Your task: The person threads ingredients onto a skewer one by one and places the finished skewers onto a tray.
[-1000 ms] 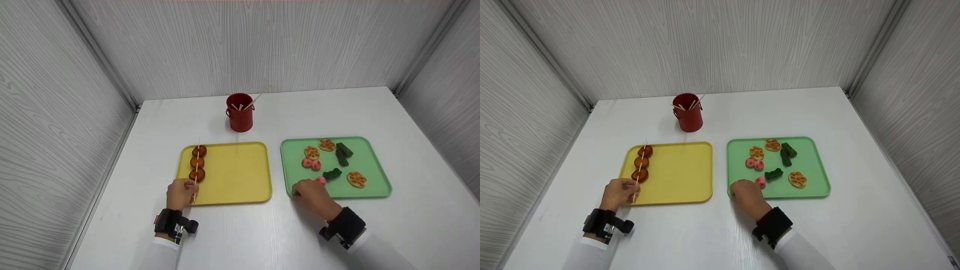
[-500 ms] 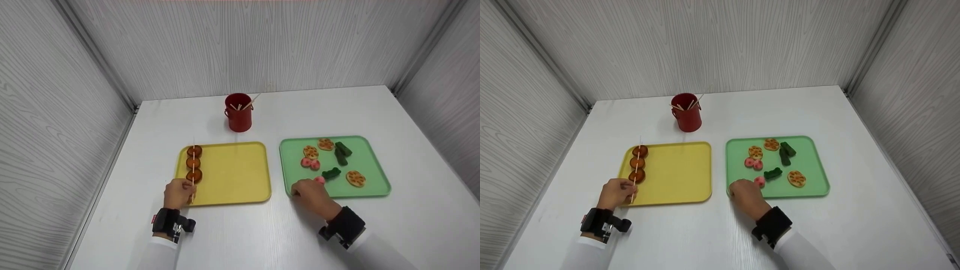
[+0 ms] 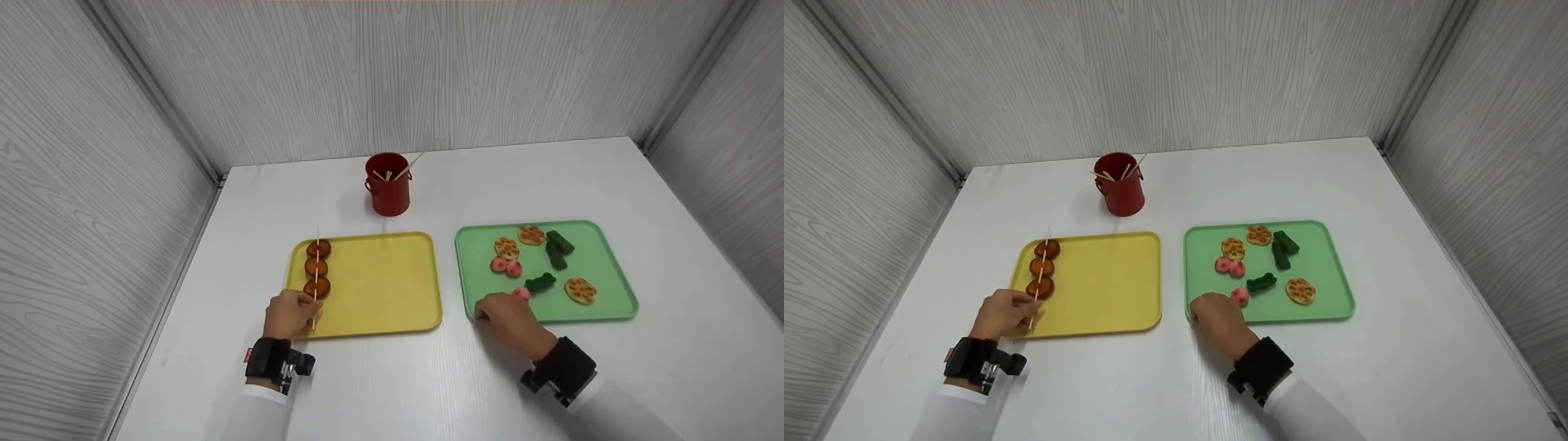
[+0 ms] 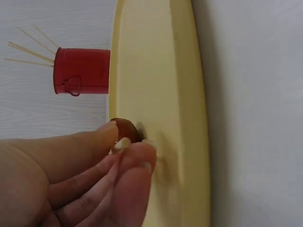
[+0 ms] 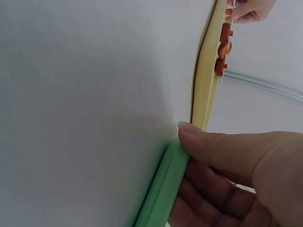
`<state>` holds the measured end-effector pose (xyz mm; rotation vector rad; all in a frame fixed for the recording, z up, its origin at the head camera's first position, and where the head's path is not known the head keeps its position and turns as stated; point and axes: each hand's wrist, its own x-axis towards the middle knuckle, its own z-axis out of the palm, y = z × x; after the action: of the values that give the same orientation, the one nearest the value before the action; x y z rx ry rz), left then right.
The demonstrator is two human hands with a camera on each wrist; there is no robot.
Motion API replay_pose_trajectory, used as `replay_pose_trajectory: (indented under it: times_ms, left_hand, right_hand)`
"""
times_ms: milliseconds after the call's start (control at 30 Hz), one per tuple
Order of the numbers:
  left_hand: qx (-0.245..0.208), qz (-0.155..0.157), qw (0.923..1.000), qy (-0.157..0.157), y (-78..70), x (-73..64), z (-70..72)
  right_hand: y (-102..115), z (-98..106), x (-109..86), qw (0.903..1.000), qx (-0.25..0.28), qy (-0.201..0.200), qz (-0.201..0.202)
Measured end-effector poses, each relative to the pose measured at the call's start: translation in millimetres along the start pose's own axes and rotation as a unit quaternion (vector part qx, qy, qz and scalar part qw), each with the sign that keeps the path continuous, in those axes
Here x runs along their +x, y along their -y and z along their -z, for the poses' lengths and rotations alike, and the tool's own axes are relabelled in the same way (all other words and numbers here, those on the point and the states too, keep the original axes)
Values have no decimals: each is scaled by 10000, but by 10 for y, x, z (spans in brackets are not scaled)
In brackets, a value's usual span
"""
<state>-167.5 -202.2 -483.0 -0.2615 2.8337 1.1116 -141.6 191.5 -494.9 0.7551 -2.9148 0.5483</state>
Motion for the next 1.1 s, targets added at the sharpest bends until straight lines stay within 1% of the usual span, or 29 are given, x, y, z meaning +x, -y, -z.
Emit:
replay_pose_trajectory:
  times_ms: [67, 100, 133, 200, 300, 367, 433, 533, 600, 700, 800, 900, 967, 1100]
  left_hand:
    - [266, -3, 9994, -199, -48, 6, 27]
    - [392, -41, 9986, -357, -74, 18, 34]
    - [426, -80, 9978, -509, -108, 31, 39]
    - [398, -303, 9953, -826, -191, 72, 32]
    - [-45, -819, 9904, -1113, -346, 146, 1]
    - [-506, -1225, 9842, -1176, -457, 200, -26]
    - [-976, -1564, 9753, -1216, -566, 254, -52]
    - [-1510, -2004, 9599, -1252, -710, 333, -98]
    - [-1628, -2197, 9531, -1300, -808, 373, -128]
    - [-1594, -2484, 9456, -1367, -950, 432, -165]
    - [-1454, -2698, 9405, -1468, -1096, 518, -173]
    - [-1373, -2822, 9356, -1616, -1233, 625, -152]
    - [-1330, -2781, 9360, -1700, -1308, 706, -137]
    - [-1131, -2597, 9427, -1763, -1431, 835, -122]
  right_hand:
    - [2, 10, -2, 10000, -43, -31, 20]
    - [3, 15, -2, 10000, -48, -40, 25]
    - [4, 21, -3, 10000, -57, -56, 27]
    - [2, 30, -5, 10000, -46, -75, 17]
    - [-3, 37, -12, 10000, 10, -85, -6]
    - [-10, 33, -19, 10000, 48, -79, -26]
    - [-13, 29, -25, 9999, 59, -75, -31]
    - [-21, 18, -24, 9999, 62, -75, -71]
    - [-25, 9, -21, 9999, 50, -77, -93]
    - [-34, -7, -23, 9999, 22, -63, -155]
    - [-40, -23, -29, 9998, -48, -79, -193]
    - [-37, -38, -40, 9996, -111, -243, -98]
    - [-32, -46, -42, 9994, -143, -330, -12]
    - [-16, -55, -33, 9991, -112, -387, 106]
